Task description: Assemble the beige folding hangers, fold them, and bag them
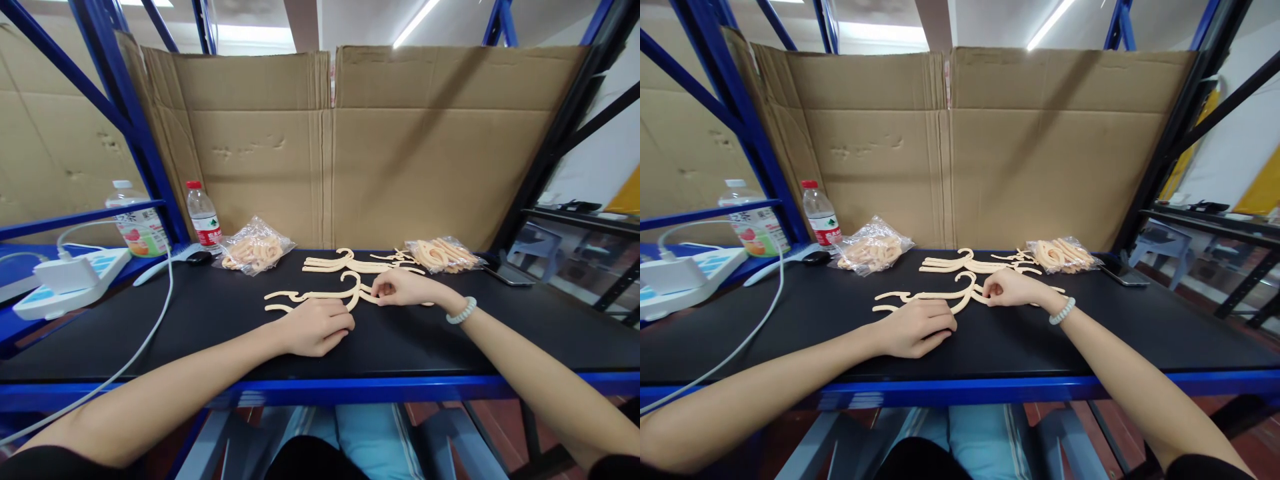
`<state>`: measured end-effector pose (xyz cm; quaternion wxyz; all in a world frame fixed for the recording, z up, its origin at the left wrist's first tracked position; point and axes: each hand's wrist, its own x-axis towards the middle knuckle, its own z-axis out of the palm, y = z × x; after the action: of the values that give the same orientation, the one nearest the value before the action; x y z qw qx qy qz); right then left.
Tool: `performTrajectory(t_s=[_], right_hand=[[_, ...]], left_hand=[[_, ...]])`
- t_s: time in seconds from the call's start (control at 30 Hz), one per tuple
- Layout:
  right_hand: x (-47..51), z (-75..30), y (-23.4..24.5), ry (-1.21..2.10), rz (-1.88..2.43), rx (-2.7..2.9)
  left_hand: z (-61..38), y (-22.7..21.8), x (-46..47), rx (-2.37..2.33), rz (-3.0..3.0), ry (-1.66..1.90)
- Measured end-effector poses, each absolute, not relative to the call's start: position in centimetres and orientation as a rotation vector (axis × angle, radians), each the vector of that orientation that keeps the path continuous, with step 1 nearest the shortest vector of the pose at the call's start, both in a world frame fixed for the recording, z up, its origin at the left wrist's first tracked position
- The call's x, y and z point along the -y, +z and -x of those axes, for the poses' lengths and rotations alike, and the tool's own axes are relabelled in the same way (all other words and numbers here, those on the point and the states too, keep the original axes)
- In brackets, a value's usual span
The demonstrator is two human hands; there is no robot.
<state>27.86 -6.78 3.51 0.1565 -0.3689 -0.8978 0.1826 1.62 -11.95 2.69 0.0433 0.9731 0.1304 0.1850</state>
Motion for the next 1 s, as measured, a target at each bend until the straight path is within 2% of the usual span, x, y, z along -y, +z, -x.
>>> performTrajectory(t_s=[0.13,0.3,0.5,0.7,1.0], right_hand=[[6.8,-27.9,3.4,0.505,1.081,2.599],[6.7,-28.2,3.7,0.477,1.111,2.622],[6.7,-28.7,4.4,0.286,1.176,2.627],[6.6,-28.8,4.6,0.328,1.3,2.616],[5.8,-28.9,4.4,0.346,1.38,2.547]], left_hand=[[-1.5,2.5,11.3,-0.581,-3.05,0.57],[-1.2,2.1,10.1,-0.755,-2.909,0.76],[-0.4,1.8,9.0,-1.089,-2.969,0.627],[0.1,1.6,7.9,-1.141,-3.036,0.526],[0.8,1.1,5.9,-1.132,-2.955,0.669]])
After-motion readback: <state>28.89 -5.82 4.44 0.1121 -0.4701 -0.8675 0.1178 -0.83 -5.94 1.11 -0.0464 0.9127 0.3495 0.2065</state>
